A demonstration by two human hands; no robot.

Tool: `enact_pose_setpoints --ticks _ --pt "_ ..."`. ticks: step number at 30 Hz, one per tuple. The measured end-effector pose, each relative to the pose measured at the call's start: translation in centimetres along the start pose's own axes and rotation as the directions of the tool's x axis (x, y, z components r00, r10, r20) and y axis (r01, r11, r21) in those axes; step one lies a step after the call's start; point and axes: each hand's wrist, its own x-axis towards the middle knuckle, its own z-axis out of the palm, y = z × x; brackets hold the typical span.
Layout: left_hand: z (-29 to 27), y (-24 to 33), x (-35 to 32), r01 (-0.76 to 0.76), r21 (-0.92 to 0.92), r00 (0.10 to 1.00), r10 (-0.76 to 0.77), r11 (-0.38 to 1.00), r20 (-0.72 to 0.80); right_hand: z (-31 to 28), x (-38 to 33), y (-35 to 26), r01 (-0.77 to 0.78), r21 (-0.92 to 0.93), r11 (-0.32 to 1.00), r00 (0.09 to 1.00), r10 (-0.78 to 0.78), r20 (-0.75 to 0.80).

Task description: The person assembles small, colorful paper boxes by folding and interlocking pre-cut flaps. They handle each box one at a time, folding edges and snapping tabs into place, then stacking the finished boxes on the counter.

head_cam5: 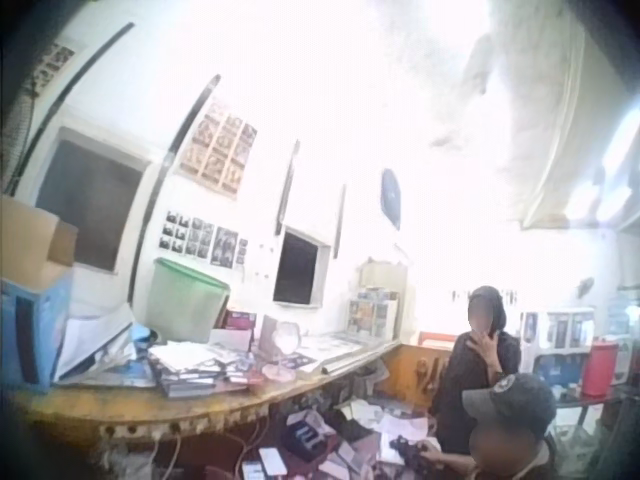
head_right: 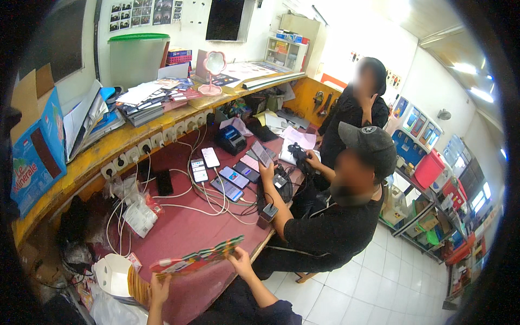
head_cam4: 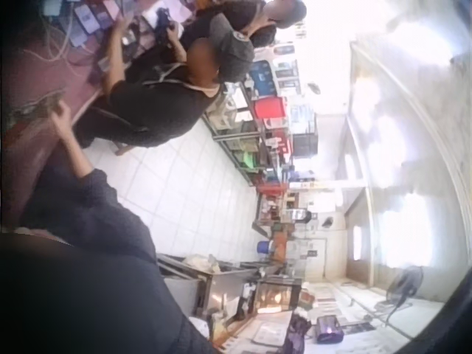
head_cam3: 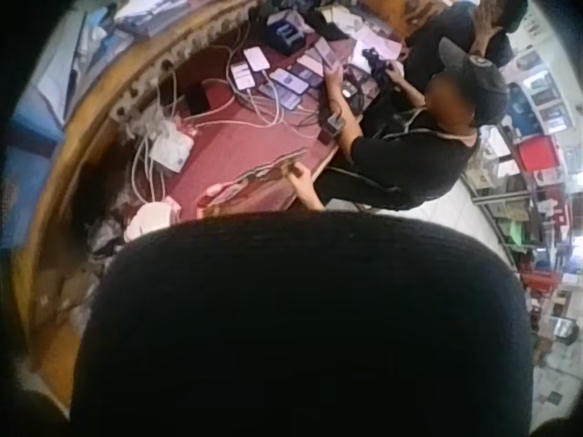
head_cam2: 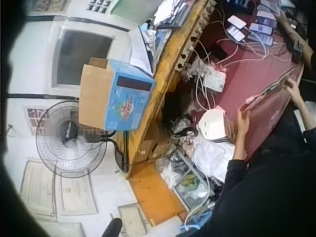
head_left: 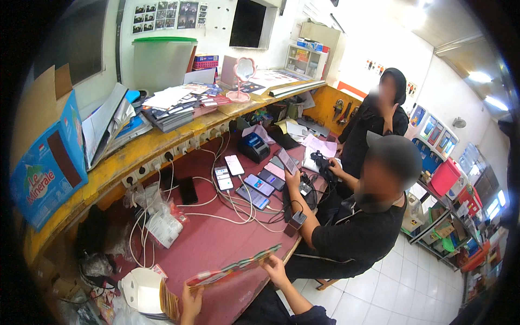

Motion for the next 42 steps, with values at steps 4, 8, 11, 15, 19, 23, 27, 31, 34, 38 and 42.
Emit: enact_pose_setpoints --ticks 4,8,11,15,19,23,27,31,34,38,42 --pt "2.2 -3.1 0.3 -0.004 0.040 0.974 0.013 0.999 -0.225 1.2 -0.3 2.7 -0.072 -0.101 0.992 0.997 0.070 -0.019" --pt "3.6 -7.5 -0.1 0.058 0.160 0.907 0.015 0.985 -0.421 2.6 -0.7 3.7 -0.006 -0.201 0.980 0.994 0.028 0.102" --pt "3.1 -9.5 -0.4 0.040 0.168 0.920 0.029 0.985 -0.390 2.7 -0.1 1.7 -0.066 -0.157 0.985 0.980 0.093 0.174" --pt "2.8 -10.7 -0.5 0.069 0.226 0.964 -0.007 0.972 -0.266 2.8 0.5 -1.1 0.160 -0.185 0.970 0.982 -0.138 0.130" --pt "3.4 -10.7 -0.6 0.001 0.227 0.955 0.066 0.974 -0.288 2.9 0.1 -1.4 -0.096 -0.458 0.884 0.988 0.141 0.065" --pt "3.0 -10.0 -0.7 -0.027 0.290 0.966 0.100 0.957 -0.239 2.0 0.2 -1.4 -0.064 -0.279 0.958 0.964 0.132 0.231" --pt "2.3 -9.4 -0.6 0.019 0.329 0.979 0.049 0.944 -0.197 1.5 0.5 -2.2 0.088 -0.379 0.921 0.954 0.031 0.298" --pt "2.1 -9.4 -0.5 -0.005 0.278 0.979 0.062 0.960 -0.196 2.9 -0.6 -2.4 -0.020 -0.279 0.960 0.986 0.065 0.151" --pt "2.7 -9.0 0.3 0.083 0.148 0.971 -0.046 0.985 -0.234 3.8 -1.2 -3.1 0.145 -0.362 0.921 0.976 -0.072 0.207" --pt "4.0 -5.9 2.6 0.118 0.098 0.954 -0.086 0.988 -0.286 3.8 0.0 -5.9 0.331 -0.589 0.737 0.941 -0.212 0.262" --pt "3.8 -1.6 3.4 -0.181 0.540 0.716 0.487 0.822 -0.501 4.7 2.0 -7.2 0.678 -0.604 0.419 0.728 -0.495 0.474"
